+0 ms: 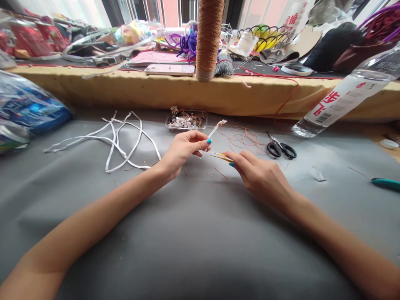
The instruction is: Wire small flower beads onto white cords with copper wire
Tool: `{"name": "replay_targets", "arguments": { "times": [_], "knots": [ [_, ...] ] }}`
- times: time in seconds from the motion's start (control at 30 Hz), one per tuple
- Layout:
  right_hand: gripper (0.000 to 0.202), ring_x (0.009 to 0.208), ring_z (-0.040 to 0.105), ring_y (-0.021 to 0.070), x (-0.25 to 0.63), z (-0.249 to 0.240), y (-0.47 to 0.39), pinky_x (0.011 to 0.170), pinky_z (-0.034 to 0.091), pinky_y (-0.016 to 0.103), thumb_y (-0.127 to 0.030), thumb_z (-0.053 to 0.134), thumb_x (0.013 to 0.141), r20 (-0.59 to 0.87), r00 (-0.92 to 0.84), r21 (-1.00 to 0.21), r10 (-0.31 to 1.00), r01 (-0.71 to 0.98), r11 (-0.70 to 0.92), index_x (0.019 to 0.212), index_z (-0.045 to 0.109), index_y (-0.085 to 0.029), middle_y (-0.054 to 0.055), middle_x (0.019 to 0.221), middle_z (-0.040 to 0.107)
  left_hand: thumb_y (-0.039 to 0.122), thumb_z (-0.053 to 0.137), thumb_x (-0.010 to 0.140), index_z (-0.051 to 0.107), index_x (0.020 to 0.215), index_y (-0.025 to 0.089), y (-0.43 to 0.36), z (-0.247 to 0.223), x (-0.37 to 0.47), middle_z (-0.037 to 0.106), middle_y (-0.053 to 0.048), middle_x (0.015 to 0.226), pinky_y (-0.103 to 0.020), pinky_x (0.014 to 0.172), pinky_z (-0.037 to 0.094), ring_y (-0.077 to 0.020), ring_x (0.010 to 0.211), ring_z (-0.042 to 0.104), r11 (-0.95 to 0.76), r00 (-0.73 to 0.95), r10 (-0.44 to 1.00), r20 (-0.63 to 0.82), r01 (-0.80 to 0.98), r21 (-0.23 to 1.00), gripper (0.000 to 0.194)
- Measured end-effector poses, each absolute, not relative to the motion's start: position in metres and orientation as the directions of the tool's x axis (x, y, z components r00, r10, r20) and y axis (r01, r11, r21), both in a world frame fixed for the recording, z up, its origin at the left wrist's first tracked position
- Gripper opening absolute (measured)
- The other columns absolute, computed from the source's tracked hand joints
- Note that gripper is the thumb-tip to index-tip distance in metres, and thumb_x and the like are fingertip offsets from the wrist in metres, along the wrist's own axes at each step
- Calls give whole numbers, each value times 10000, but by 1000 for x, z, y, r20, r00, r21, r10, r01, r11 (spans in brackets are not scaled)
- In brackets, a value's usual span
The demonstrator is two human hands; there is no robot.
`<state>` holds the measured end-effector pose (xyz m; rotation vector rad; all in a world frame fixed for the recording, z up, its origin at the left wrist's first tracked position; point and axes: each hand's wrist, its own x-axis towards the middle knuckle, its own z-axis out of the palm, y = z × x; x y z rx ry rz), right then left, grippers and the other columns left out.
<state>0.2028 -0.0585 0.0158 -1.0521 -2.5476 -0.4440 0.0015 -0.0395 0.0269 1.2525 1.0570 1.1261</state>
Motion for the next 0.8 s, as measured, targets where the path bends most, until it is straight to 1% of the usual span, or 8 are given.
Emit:
{"name": "replay_targets", "arguments": {
  "times": [0.13,0.23,0.33,0.4,0.53,0.63,0.8],
  "knots": [
    [305,448,385,80,203,18,-60,412,201,238,-331,351,892,421,-687,229,593,713,663,1023,597,-208,23,707,554,314,654,663,599,725,128,-42,26,4,605,-9,678,-245,703,391,-101,684,532,-11,152,988,17,-42,999,204],
    [326,456,393,82,202,18,-62,409,200,239,-345,360,889,432,-702,241,566,695,678,1098,575,-218,20,704,548,307,640,677,586,694,129,-46,26,7,602,-4,669,-251,718,380,-103,693,529,-3,157,988,11,-47,999,187],
    [361,484,423,86,202,17,-63,423,224,238,-328,367,890,445,-701,223,558,690,689,1200,514,-216,24,721,560,293,632,683,562,674,134,-50,26,11,591,6,652,-252,719,381,-100,682,525,17,140,990,-5,-82,997,174],
    [366,486,430,87,203,15,-62,431,234,240,-302,372,890,459,-691,228,558,699,678,1217,505,-204,23,705,564,282,637,677,549,667,136,-52,26,12,585,12,643,-250,722,384,-97,677,523,33,124,992,-20,-104,994,171],
    [354,462,423,90,204,12,-60,429,233,250,-245,400,879,468,-704,319,535,698,641,1198,529,-162,18,667,573,266,637,677,544,658,136,-52,24,13,581,16,649,-244,735,386,-90,686,523,55,125,991,-40,-122,991,160],
    [351,453,422,88,203,12,-60,428,235,248,-225,401,876,455,-722,368,520,685,629,1194,533,-156,12,655,579,263,635,679,543,657,136,-53,23,14,580,16,663,-243,737,389,-86,686,524,70,128,990,-54,-125,990,158],
    [361,439,398,81,202,15,-61,436,232,244,-179,380,874,428,-733,339,528,672,658,1208,515,-188,2,641,579,276,630,682,545,659,139,-53,23,14,583,16,671,-251,745,390,-89,689,529,61,138,989,-44,-122,991,162]
  ]
}}
